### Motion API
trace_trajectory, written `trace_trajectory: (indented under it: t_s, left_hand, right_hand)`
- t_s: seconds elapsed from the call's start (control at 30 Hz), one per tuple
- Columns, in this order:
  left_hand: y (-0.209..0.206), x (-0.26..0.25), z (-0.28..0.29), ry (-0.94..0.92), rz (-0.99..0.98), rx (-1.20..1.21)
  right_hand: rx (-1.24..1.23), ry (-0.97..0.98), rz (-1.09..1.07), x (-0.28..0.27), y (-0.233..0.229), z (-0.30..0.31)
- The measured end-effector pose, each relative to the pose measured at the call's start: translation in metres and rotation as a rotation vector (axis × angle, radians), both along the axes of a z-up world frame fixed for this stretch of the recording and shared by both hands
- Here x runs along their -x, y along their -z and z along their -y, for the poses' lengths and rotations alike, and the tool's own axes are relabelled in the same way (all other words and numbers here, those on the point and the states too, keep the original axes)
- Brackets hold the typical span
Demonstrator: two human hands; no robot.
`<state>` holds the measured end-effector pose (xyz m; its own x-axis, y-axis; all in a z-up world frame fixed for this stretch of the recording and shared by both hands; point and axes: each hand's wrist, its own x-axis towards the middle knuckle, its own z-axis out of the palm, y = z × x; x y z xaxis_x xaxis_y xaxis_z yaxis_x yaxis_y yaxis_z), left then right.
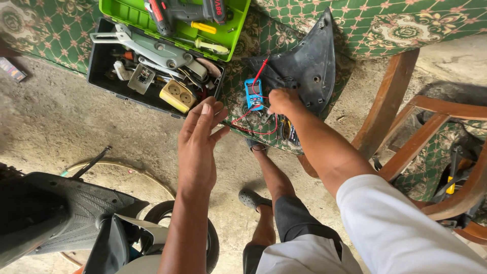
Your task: Repairing and maintaining motorcycle components using hand tools.
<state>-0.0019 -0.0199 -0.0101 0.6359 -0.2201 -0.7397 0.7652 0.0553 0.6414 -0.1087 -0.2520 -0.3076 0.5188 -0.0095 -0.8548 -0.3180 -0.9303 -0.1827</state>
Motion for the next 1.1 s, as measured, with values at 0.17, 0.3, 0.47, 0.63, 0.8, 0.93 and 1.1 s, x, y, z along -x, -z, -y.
trace_trajectory:
  t_s: [0.17, 0.3, 0.47, 0.63, 0.8, 0.93, 1.1]
  left_hand:
    - [0.002, 0.008, -0.008, 0.010, -0.020, -0.003]
    - [0.003, 0.014, -0.017, 0.009, -0.011, -0.035]
    - [-0.001, 0.026, -0.029, -0.028, -0.004, 0.003]
    - [-0.017, 0.039, -0.031, -0.003, 0.007, 0.011]
    - [-0.028, 0.057, -0.040, -0.006, 0.029, 0.042]
    - [-0.046, 0.075, -0.051, 0.031, 0.061, 0.035]
    - [-0.031, 0.102, -0.068, 0.045, 0.057, 0.070]
  right_hand:
    - [0.043, 0.073, 0.204, 0.032, 0.029, -0.014]
    - [0.007, 0.209, 0.143, 0.025, 0.022, 0.009]
    - [-0.044, 0.566, 0.425, 0.026, 0.008, 0.059]
    - [-0.232, 0.955, 0.416, 0.006, -0.033, 0.073]
    - [-0.170, 1.022, 0.435, -0.005, -0.038, 0.056]
    - [0.083, 0.861, 0.596, 0.008, -0.045, 0.042]
    - [0.084, 0.807, 0.533, 0.037, -0.034, 0.038]
